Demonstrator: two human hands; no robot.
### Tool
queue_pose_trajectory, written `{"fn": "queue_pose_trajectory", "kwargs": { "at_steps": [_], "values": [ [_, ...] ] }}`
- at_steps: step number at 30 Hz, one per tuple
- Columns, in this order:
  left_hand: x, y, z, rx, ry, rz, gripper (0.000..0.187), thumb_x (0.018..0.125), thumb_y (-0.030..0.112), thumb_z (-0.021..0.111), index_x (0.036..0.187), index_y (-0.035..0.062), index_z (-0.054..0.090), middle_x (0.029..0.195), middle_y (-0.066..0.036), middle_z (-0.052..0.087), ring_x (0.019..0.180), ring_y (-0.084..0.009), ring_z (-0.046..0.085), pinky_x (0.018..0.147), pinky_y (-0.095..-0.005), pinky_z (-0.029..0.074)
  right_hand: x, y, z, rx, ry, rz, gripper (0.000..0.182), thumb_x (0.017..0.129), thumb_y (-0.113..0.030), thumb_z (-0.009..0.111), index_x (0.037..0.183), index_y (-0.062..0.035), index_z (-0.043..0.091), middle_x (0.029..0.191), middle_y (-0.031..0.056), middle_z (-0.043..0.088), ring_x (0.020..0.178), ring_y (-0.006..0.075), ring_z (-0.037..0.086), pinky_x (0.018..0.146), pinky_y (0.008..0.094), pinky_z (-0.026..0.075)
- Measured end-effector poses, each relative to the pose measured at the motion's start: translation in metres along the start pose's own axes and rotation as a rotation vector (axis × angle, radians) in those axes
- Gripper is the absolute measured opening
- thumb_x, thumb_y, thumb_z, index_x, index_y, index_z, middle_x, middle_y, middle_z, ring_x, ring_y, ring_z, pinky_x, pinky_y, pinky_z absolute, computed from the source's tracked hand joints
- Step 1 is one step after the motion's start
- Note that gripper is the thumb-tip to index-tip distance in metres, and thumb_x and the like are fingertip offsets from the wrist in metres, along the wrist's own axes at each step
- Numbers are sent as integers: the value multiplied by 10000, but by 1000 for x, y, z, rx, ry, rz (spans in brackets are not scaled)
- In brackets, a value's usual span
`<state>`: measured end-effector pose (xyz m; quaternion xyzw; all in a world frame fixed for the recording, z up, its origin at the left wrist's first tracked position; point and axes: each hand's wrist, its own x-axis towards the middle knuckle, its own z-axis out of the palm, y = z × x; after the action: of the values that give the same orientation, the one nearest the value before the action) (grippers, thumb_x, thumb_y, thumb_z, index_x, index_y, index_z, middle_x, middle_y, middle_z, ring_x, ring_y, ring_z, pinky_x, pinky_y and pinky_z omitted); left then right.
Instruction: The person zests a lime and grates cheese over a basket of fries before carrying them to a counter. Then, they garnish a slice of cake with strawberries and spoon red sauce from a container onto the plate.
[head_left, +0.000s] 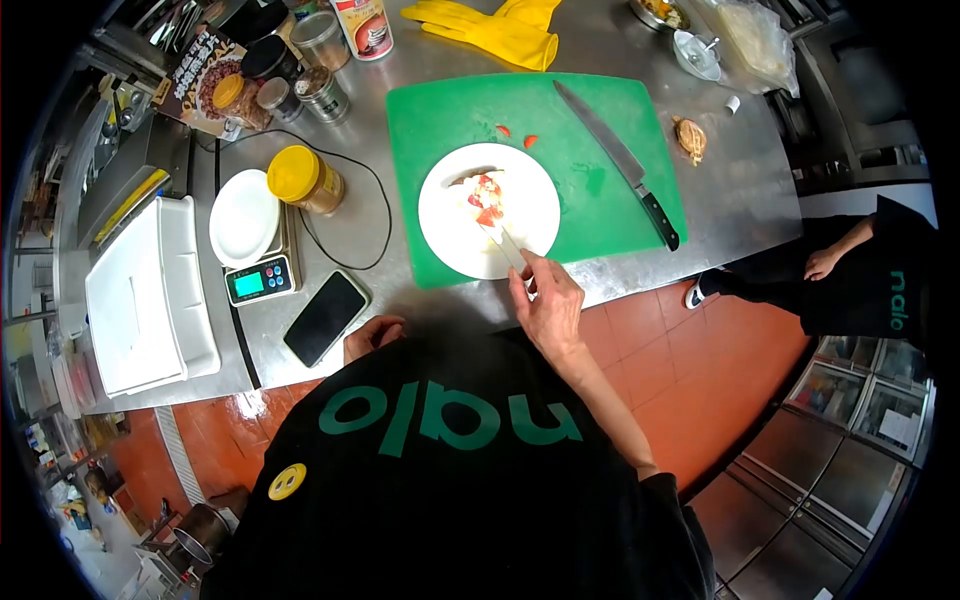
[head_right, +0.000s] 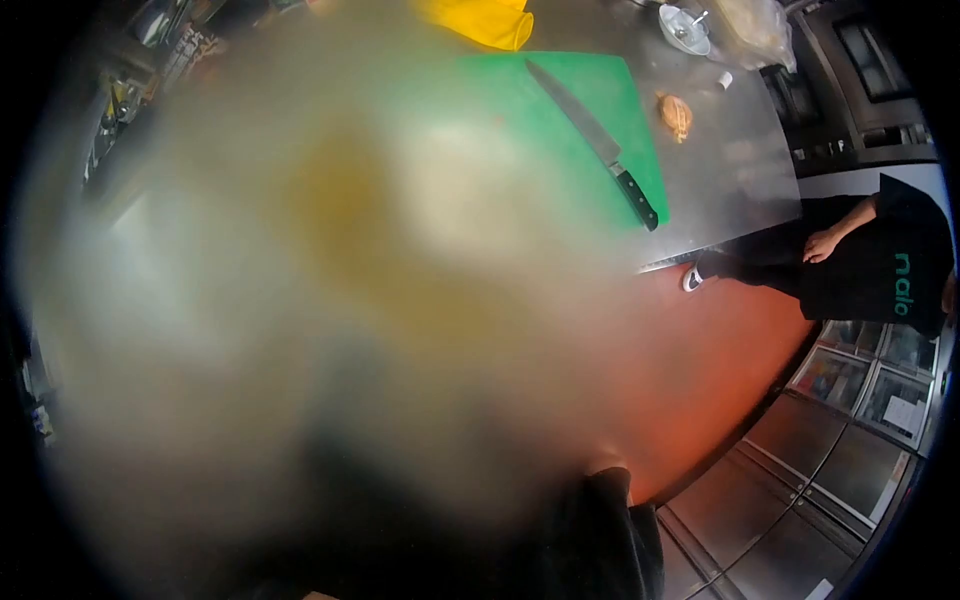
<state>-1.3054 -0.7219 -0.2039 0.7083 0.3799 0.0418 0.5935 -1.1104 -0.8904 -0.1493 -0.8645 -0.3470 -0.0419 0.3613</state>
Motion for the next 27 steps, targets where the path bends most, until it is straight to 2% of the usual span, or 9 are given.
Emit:
{"fn": "queue_pose_trajectory", "kwargs": {
  "at_steps": [25, 27],
  "values": [
    [11, 9, -6, 24, -38, -15, 176, 844, 125, 588, 939, -16, 635, 752, -68, 649, 703, -120, 615, 639, -242, 471, -1, -19, 0, -21, 45, 16, 234, 764, -35, 648, 990, -9, 594, 657, 92, 576, 513, 184, 549, 480, 292, 454],
    [11, 11, -6, 32, -30, 2, 177, 842, 124, 588, 940, -16, 636, 752, -68, 649, 704, -122, 616, 640, -243, 471, -3, -21, -5, 50, 114, 33, 233, 775, -41, 650, 996, 9, 598, 668, 70, 582, 513, 139, 532, 482, 261, 442]
  ]
}}
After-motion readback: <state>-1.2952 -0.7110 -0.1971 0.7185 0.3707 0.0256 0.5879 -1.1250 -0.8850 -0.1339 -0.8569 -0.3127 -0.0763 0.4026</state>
